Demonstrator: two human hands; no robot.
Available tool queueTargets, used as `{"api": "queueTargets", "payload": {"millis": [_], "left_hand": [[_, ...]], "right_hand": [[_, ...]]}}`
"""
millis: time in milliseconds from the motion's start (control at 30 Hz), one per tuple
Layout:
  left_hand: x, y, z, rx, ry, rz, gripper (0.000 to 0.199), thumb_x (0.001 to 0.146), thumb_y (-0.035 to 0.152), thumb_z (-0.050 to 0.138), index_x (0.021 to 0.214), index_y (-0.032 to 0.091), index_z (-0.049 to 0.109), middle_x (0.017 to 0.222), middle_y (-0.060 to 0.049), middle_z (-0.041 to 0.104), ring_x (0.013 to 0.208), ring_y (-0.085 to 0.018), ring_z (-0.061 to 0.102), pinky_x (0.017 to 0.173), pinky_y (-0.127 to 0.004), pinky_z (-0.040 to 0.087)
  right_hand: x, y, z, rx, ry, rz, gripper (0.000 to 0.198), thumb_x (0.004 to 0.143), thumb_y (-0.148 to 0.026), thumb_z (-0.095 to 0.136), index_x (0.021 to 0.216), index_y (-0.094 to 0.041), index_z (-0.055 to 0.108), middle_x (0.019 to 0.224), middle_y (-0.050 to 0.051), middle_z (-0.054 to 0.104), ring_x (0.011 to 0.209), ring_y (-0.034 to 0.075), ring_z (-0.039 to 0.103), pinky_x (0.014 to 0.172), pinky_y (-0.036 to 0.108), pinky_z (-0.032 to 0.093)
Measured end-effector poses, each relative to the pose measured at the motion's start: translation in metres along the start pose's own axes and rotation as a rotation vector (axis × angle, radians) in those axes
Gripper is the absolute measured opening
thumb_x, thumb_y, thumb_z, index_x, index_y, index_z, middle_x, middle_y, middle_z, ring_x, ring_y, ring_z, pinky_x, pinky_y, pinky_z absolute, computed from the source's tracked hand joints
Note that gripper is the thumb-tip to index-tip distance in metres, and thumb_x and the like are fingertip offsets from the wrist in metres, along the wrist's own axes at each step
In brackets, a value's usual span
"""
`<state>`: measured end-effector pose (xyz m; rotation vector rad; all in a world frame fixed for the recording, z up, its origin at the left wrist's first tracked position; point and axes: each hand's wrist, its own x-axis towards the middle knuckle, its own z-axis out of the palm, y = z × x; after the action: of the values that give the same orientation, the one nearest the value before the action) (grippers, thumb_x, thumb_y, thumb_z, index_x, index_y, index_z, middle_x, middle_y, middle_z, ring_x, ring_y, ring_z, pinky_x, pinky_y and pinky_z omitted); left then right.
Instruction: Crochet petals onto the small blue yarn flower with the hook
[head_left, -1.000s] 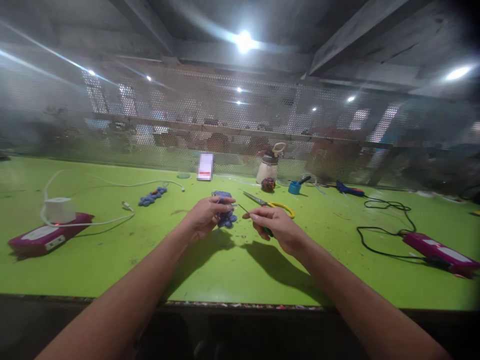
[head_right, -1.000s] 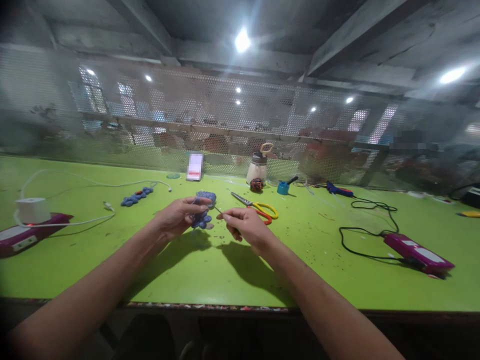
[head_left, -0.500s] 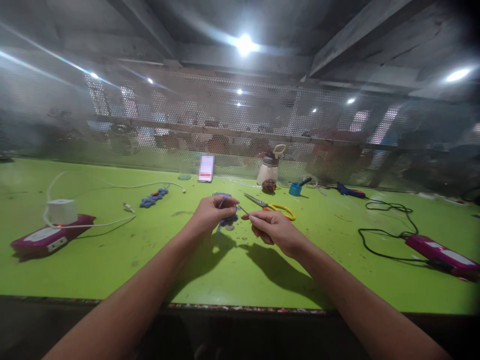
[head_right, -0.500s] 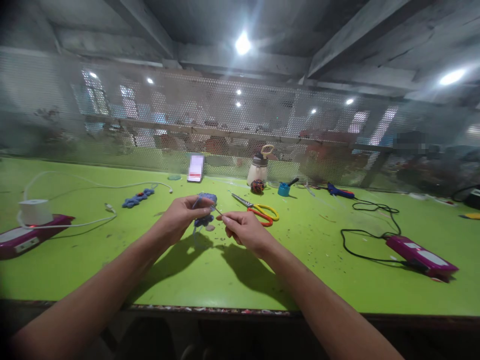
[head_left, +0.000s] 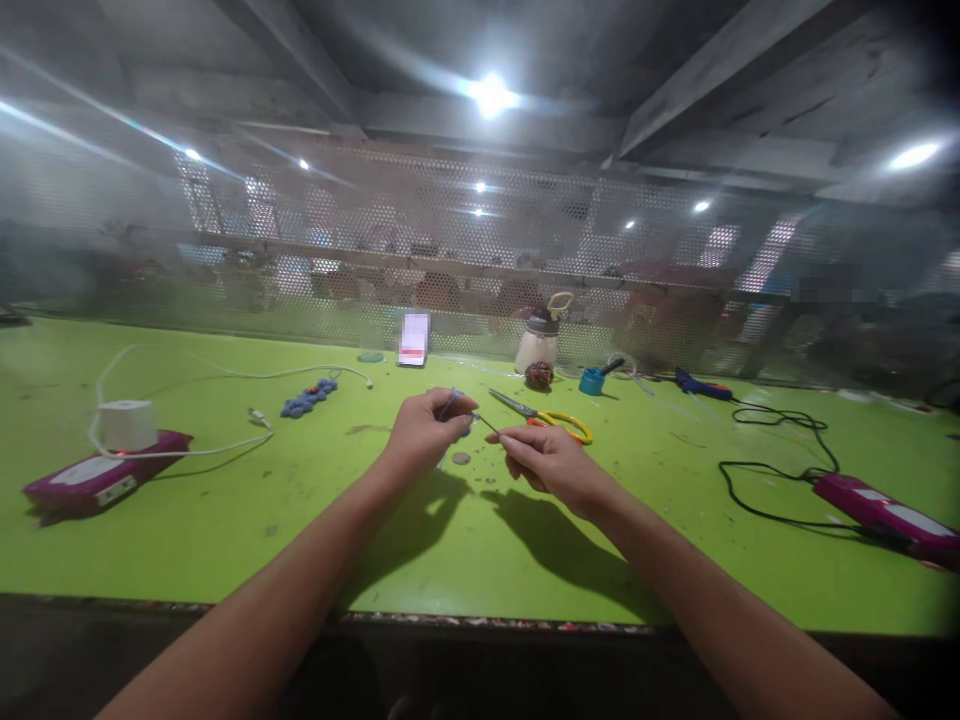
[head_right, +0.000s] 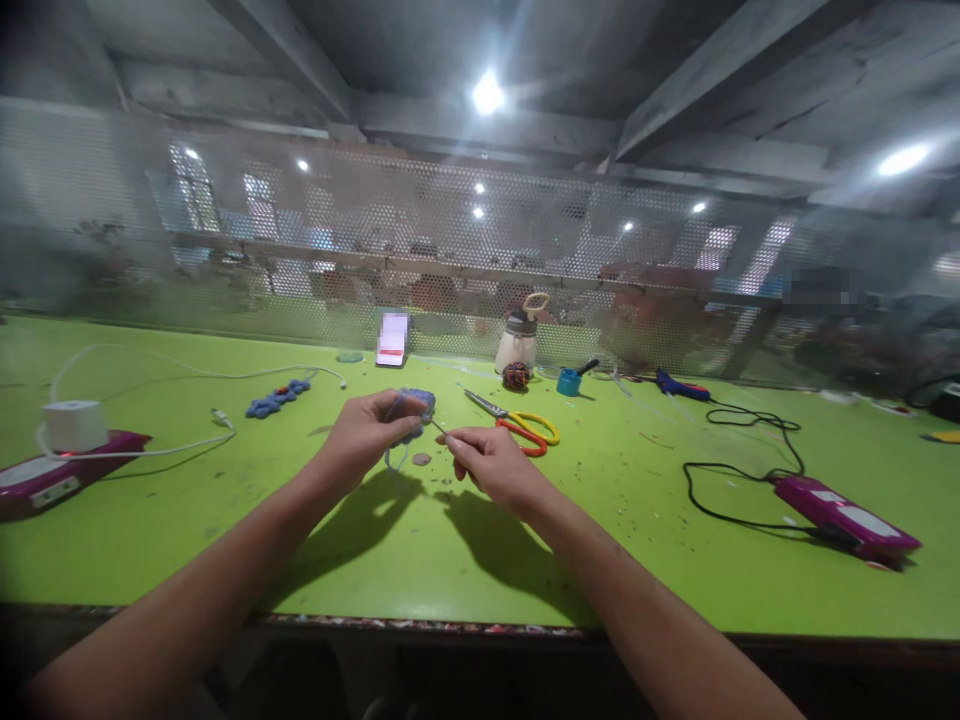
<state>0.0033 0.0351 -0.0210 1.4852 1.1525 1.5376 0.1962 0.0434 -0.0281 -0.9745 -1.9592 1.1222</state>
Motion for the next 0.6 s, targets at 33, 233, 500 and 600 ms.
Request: {"api": "queueTargets", "payload": {"millis": [33, 233, 500, 600], "left_hand": [[-0.0003, 0.0004, 0.0000, 0.006, -0.004, 0.004, 0.015, 0.065, 0.017, 0.073, 0.079, 0.014, 0.073, 0.074, -0.004, 0.071, 0.067, -0.015, 0.063, 0.068, -0.030, 0.052], [-0.0013, 0.0013, -0.0002, 0.024, -0.012, 0.022, 0.014, 0.066, 0.017, 0.072, 0.080, 0.015, 0.073, 0.072, -0.004, 0.071, 0.065, -0.014, 0.063, 0.067, -0.030, 0.051], [-0.0018, 0.0018, 0.0011, 0.010, -0.040, 0.011, 0.013, 0.066, 0.017, 0.073, 0.079, 0.015, 0.073, 0.072, -0.003, 0.071, 0.065, -0.014, 0.063, 0.068, -0.030, 0.053], [-0.0021, 0.0005, 0.0013, 0.004, -0.061, 0.005, 0.014, 0.066, 0.017, 0.073, 0.080, 0.014, 0.073, 0.073, -0.004, 0.070, 0.064, -0.014, 0.062, 0.065, -0.030, 0.053]], "right_hand": [[0.0001, -0.0001, 0.0001, -0.007, 0.000, 0.002, 0.033, 0.089, -0.039, 0.056, 0.072, -0.014, 0.068, 0.060, -0.001, 0.053, 0.042, 0.005, 0.029, 0.042, 0.023, 0.019], [0.0005, -0.0005, 0.0010, -0.020, 0.002, 0.004, 0.032, 0.090, -0.040, 0.054, 0.075, -0.014, 0.067, 0.059, -0.001, 0.052, 0.042, 0.005, 0.029, 0.042, 0.023, 0.019], [0.0001, 0.0008, 0.0014, 0.004, -0.001, 0.013, 0.032, 0.090, -0.038, 0.054, 0.072, -0.014, 0.064, 0.059, -0.001, 0.052, 0.040, 0.004, 0.027, 0.041, 0.023, 0.017], [0.0003, 0.0008, 0.0016, 0.017, 0.002, 0.010, 0.033, 0.090, -0.040, 0.054, 0.070, -0.014, 0.063, 0.058, -0.001, 0.051, 0.040, 0.004, 0.026, 0.040, 0.022, 0.017]]}}
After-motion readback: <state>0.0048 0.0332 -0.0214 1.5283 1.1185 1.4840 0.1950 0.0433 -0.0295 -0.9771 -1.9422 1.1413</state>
